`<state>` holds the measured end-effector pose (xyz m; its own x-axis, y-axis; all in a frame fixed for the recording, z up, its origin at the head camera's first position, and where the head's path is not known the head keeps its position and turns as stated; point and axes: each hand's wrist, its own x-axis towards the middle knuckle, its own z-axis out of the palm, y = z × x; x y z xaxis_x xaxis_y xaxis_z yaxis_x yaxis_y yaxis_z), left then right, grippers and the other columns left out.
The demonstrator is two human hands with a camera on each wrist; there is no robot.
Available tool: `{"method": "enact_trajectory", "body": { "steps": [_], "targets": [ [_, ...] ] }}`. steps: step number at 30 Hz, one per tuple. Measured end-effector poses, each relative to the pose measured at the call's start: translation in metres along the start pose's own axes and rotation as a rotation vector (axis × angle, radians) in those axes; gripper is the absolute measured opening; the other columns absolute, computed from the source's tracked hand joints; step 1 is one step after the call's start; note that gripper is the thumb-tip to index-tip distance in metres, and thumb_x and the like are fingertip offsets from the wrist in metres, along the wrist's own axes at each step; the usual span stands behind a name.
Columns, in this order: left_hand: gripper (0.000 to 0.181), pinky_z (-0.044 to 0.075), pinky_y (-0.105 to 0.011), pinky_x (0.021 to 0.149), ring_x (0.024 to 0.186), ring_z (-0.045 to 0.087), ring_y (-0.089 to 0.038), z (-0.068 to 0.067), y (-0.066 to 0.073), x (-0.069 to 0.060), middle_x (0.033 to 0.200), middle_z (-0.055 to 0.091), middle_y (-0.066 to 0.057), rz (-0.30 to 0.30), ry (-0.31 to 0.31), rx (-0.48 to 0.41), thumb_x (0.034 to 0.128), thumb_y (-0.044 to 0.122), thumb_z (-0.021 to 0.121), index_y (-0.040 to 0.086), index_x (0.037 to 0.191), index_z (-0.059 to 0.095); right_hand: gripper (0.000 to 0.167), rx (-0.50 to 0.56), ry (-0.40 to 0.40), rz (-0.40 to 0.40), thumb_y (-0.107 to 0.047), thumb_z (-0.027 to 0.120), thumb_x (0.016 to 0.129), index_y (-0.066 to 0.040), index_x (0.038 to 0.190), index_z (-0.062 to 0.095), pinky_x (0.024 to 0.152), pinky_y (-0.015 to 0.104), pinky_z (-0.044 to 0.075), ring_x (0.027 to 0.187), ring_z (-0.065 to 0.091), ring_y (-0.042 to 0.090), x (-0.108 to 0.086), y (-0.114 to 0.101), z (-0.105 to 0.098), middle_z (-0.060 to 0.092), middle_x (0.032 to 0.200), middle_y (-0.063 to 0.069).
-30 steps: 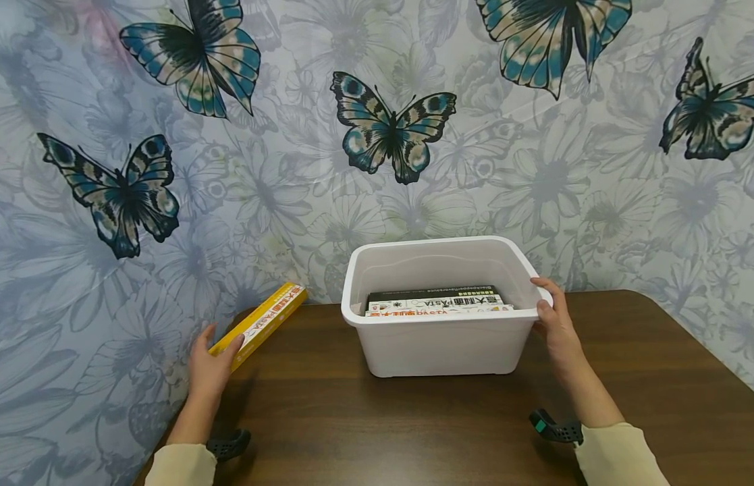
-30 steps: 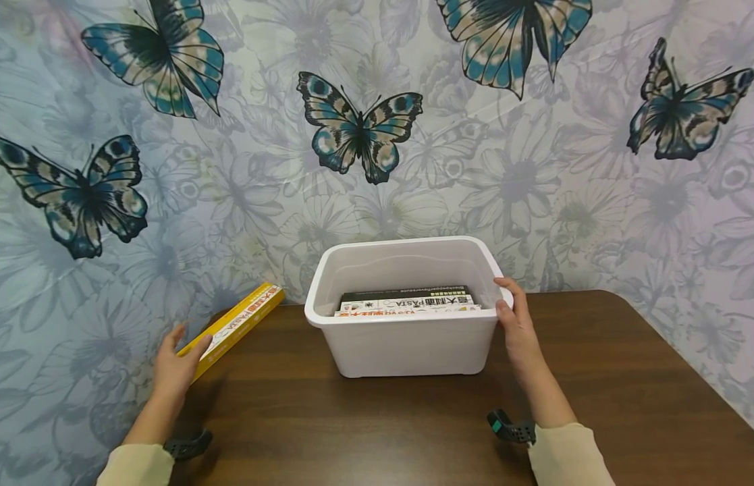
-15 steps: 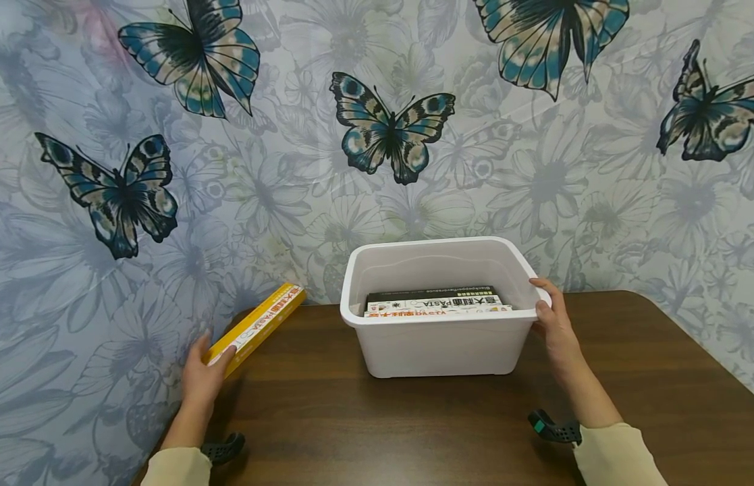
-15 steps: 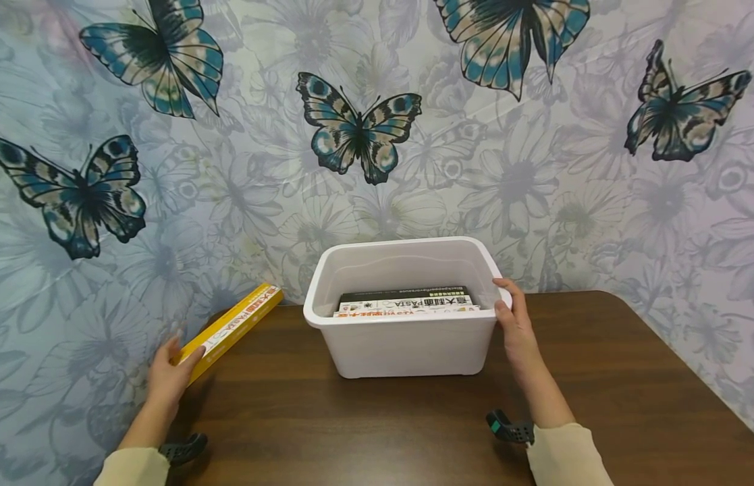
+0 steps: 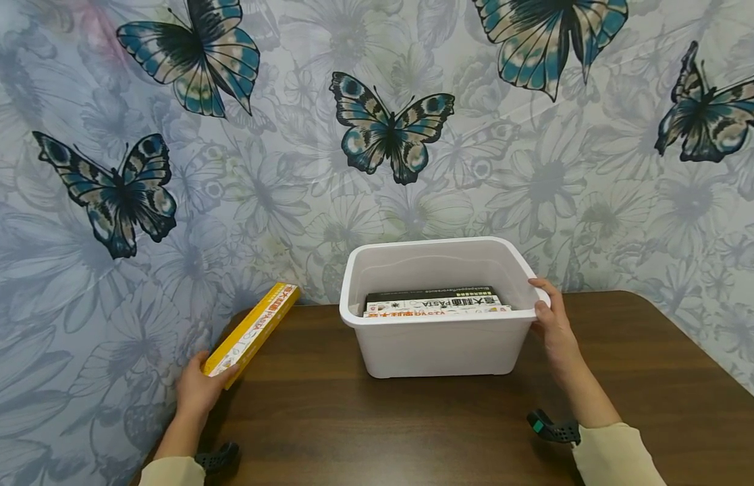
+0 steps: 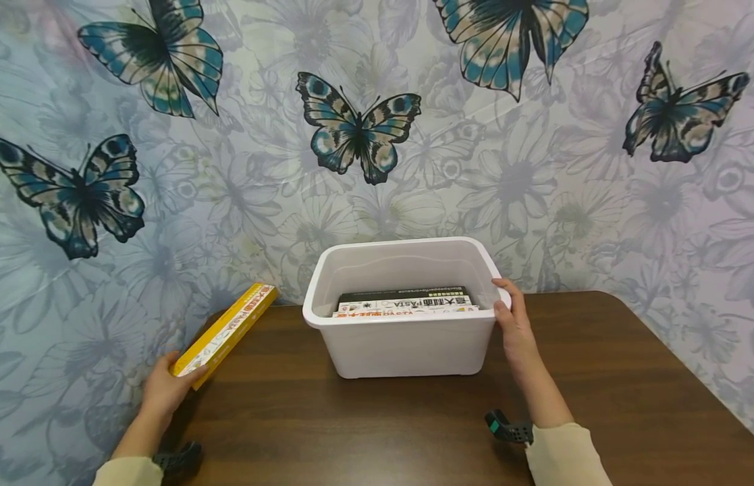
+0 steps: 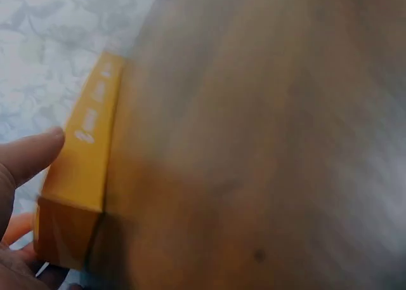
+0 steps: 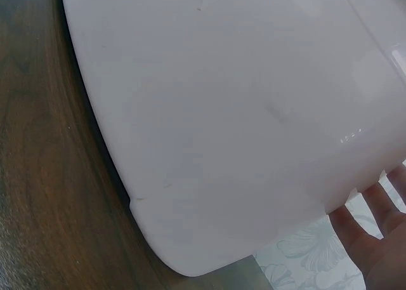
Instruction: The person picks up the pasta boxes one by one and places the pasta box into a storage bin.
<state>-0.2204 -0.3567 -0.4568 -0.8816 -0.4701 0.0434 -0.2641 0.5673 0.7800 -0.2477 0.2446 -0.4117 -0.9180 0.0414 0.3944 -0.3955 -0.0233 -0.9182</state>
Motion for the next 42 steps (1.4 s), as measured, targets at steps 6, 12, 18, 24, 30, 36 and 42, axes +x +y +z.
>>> {"method": "enact_trajectory", "body": {
  "steps": [6,12,18,24,30,36,42],
  "targets": [
    [0.098,0.03,-0.061,0.11,0.134,0.034,-0.05,0.0,-0.003,-0.003,0.152,0.025,-0.038,0.036,-0.063,0.018,0.0885,0.021,0.074,-0.011,0.155,0.008,0.047,0.0,0.002,0.008,-0.033,0.033,0.105,-0.023,0.151,0.03,0.098,0.04,0.028,0.13,0.032,0.011,0.0,-0.001,-0.001,0.024,0.154,-0.007],
    [0.09,0.036,-0.06,0.105,0.128,0.04,-0.048,0.002,-0.006,-0.005,0.146,0.032,-0.037,0.03,-0.033,-0.014,0.0873,0.016,0.074,-0.012,0.152,0.017,0.047,0.002,0.004,0.014,-0.032,0.033,0.105,-0.023,0.151,0.031,0.098,0.039,0.028,0.13,0.032,0.011,0.0,0.0,-0.001,0.022,0.155,-0.008],
    [0.086,0.039,-0.058,0.102,0.125,0.043,-0.047,0.005,-0.007,-0.006,0.143,0.037,-0.036,0.018,0.021,-0.041,0.0852,0.014,0.075,-0.013,0.149,0.024,0.047,-0.002,0.001,0.023,-0.032,0.033,0.105,-0.023,0.151,0.03,0.099,0.04,0.027,0.131,0.03,0.011,-0.001,0.001,-0.001,0.02,0.156,-0.008],
    [0.088,0.047,-0.036,0.092,0.13,0.043,-0.043,0.005,0.0,-0.007,0.149,0.037,-0.033,-0.036,0.092,-0.131,0.0865,0.019,0.076,-0.007,0.153,0.024,0.047,-0.006,0.001,0.016,-0.033,0.033,0.105,-0.023,0.151,0.03,0.099,0.039,0.028,0.131,0.031,0.012,-0.001,0.0,-0.001,0.022,0.155,-0.008],
    [0.09,0.034,-0.001,0.065,0.134,0.042,-0.038,0.01,0.006,-0.014,0.155,0.034,-0.026,-0.095,0.192,-0.324,0.0865,0.026,0.077,0.007,0.157,0.026,0.047,-0.006,-0.002,0.011,-0.031,0.032,0.105,-0.023,0.151,0.03,0.098,0.038,0.029,0.131,0.031,0.012,0.0,0.001,-0.001,0.021,0.155,-0.008],
    [0.084,0.052,-0.007,0.068,0.121,0.047,-0.026,0.012,0.014,-0.019,0.147,0.032,-0.013,-0.1,0.236,-0.576,0.087,0.015,0.076,0.012,0.155,0.027,0.048,-0.008,0.01,0.023,-0.033,0.034,0.105,-0.023,0.151,0.031,0.099,0.043,0.028,0.129,0.033,0.012,-0.001,0.002,0.0,0.023,0.154,-0.007],
    [0.082,0.057,-0.018,0.076,0.118,0.049,-0.019,0.013,0.022,-0.023,0.124,0.033,0.013,-0.13,0.277,-0.759,0.086,0.014,0.077,0.02,0.153,0.03,0.048,-0.004,0.011,0.025,-0.034,0.034,0.105,-0.023,0.151,0.031,0.099,0.042,0.027,0.13,0.033,0.012,0.0,0.001,-0.001,0.023,0.155,-0.007]
  ]
}}
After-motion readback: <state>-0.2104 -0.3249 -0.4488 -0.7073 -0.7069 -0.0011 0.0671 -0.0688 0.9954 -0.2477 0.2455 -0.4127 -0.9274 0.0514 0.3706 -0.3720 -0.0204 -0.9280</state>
